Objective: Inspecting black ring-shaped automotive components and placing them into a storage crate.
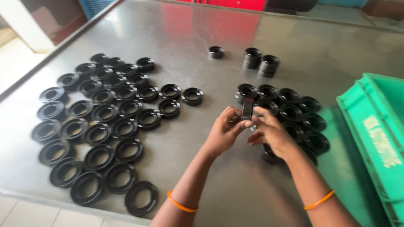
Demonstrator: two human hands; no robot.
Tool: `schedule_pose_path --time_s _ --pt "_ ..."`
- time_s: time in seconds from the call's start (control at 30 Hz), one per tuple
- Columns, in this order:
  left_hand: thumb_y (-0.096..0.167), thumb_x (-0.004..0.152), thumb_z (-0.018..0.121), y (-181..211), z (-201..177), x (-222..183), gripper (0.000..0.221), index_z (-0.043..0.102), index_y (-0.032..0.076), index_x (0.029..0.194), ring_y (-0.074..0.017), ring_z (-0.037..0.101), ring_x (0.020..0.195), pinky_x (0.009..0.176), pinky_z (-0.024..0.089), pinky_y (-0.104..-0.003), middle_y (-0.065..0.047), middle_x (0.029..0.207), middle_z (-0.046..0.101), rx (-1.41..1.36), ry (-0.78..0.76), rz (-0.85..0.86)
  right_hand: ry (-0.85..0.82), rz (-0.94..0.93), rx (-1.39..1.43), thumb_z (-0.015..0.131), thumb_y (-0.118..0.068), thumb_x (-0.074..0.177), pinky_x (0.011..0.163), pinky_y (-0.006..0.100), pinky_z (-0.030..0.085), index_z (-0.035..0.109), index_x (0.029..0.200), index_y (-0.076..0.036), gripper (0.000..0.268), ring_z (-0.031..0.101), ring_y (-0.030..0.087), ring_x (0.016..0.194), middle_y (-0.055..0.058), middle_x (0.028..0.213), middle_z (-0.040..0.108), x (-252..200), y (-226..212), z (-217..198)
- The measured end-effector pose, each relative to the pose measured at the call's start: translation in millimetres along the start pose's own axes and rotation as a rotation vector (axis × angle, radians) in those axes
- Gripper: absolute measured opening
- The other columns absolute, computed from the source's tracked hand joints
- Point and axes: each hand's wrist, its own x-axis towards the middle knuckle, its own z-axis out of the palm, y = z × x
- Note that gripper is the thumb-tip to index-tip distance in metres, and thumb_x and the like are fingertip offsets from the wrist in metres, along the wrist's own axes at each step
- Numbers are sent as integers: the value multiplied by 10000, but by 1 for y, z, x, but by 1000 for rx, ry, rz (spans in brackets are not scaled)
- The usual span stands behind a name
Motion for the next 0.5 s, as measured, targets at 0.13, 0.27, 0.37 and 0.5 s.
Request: schedule_pose_path --time_s 0.13,0.27,0.37,0.5 --pt "154 955 724 12 17 -12 243 617 4 1113 -108 636 1046 947 530 -280 -13 1062 618 -204 -222 -83 -111 -21 13 550 -288 1021 537 367 555 588 1323 -92 362 670 218 594 103 841 678 -19 5 -12" --pt "139 983 692 10 9 -13 223 635 14 1158 -115 617 1087 998 493 -284 -39 1090 668 -224 -338 -233 78 -620 -460 542 -100 1026 614 353 553 571 1310 -95 285 673 253 734 126 956 665 -48 -28 2" --pt "141 1002 679 16 8 -13 213 663 -8 1154 -128 607 1113 1023 476 -294 -48 1116 653 -125 -379 -225 148 -963 -656 550 75 937 700 341 566 576 1281 -74 375 683 261 846 125 1051 656 -41 -20 0" --pt "135 981 689 24 17 -18 210 662 -8 1132 -140 606 1097 1003 496 -326 -31 1131 592 -151 -380 -204 10 -364 -414 551 51 971 674 397 552 613 1267 -49 318 664 289 781 161 994 665 -39 -18 -9"
